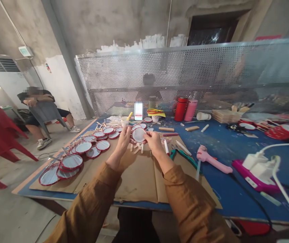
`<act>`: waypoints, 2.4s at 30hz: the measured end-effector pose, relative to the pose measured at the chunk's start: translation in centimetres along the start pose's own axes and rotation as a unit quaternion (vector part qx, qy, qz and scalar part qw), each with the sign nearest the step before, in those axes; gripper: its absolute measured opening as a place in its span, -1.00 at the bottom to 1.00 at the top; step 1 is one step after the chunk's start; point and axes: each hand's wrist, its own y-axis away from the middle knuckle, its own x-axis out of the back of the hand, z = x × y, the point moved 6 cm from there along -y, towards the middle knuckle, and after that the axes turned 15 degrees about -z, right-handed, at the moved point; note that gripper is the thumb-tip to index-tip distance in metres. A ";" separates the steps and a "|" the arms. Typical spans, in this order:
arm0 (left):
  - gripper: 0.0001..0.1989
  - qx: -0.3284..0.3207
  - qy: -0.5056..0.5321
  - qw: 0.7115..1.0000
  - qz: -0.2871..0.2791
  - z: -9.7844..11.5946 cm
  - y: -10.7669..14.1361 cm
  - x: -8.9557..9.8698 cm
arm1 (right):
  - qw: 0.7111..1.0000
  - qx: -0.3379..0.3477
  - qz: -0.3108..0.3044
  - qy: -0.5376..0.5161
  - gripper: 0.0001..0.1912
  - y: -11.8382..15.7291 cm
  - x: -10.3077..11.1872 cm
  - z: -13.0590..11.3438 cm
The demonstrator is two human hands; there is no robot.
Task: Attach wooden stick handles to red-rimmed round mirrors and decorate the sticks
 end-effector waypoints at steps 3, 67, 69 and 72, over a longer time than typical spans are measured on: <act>-0.65 0.045 0.031 0.997 -0.047 -0.7 0.0 0.0 | 0.999 -0.006 0.035 -0.030 -0.89 0.3 0.3 0.0; -0.61 -0.011 -0.163 0.979 -0.120 0.2 0.0 1.0 | 0.997 0.037 0.050 -0.048 -0.74 0.7 1.1 -0.4; -0.61 -0.006 -0.159 0.980 -0.120 0.0 0.0 1.0 | 0.997 0.043 0.050 -0.045 -0.73 0.6 1.0 -0.4; -0.60 -0.003 -0.144 0.981 -0.131 -0.4 -0.1 1.0 | 0.996 0.051 0.051 -0.043 -0.72 0.5 1.0 -0.2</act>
